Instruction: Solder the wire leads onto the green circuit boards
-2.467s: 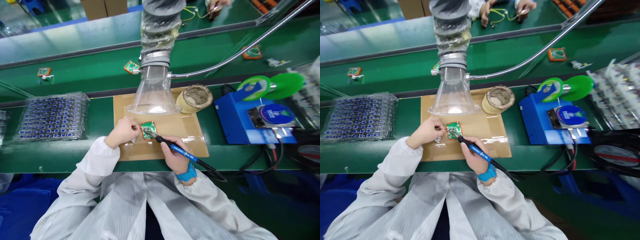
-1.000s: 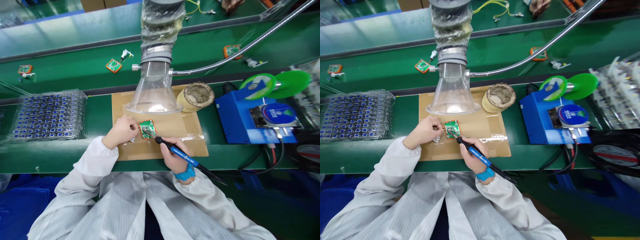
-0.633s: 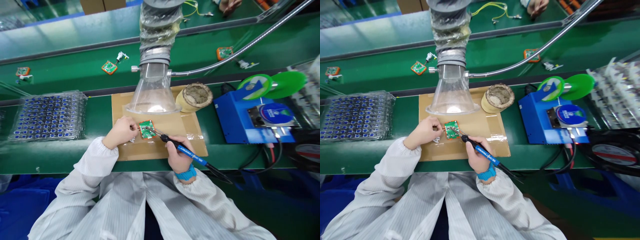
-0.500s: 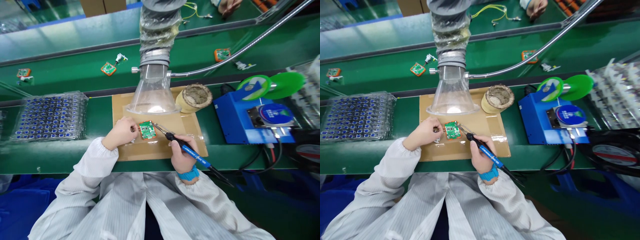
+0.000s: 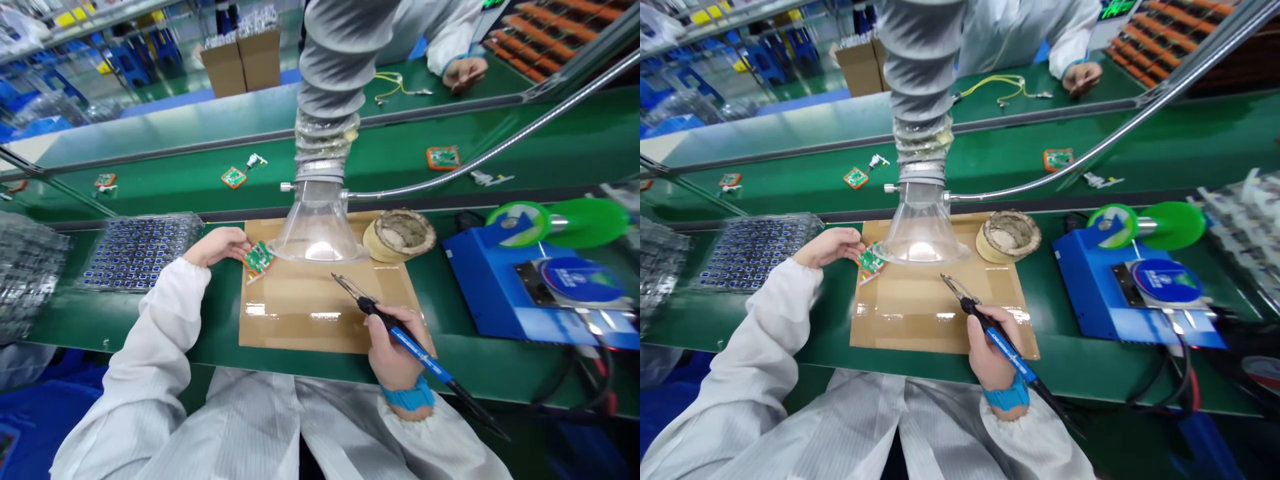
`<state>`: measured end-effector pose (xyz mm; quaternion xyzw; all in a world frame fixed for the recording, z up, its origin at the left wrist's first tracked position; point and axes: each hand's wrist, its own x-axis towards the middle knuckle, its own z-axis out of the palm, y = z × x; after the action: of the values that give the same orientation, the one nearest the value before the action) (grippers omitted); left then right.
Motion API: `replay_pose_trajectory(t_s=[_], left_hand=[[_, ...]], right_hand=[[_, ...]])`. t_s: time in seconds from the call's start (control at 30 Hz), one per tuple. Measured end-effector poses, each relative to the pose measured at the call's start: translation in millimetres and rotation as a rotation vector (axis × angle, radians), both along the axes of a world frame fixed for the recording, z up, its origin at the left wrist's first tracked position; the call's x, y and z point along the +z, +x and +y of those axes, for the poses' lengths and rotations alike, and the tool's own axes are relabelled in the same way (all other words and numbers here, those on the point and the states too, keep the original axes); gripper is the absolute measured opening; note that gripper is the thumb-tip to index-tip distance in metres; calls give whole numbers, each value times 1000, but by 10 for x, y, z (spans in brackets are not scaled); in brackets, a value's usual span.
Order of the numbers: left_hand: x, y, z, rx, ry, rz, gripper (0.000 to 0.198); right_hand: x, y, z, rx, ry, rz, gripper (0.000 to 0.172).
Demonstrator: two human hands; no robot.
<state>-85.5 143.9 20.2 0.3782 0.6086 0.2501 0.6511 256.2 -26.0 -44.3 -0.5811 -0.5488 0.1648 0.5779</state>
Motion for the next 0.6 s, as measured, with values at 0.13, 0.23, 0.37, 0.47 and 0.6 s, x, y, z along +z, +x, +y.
replay_pose_trajectory(t_s=[0.13,0.23,0.37,0.47,0.6], left_hand=[[31,-18,670,219,183,27,6],[2,41,1115,185,502,338,22],[-114,18,1489,14,671,1013,52],[-190,-18,1642,-102,619,1247,65],[-199,5,1734,-142,589,1306,70]], right_hand=[[75,-12,13,15,30,-45,9],[64,-4,12,18,27,-54,9],[20,-13,5,31,0,-36,10],[-15,-22,-2,31,-10,-30,10],[-50,-10,-8,36,-29,-41,11]])
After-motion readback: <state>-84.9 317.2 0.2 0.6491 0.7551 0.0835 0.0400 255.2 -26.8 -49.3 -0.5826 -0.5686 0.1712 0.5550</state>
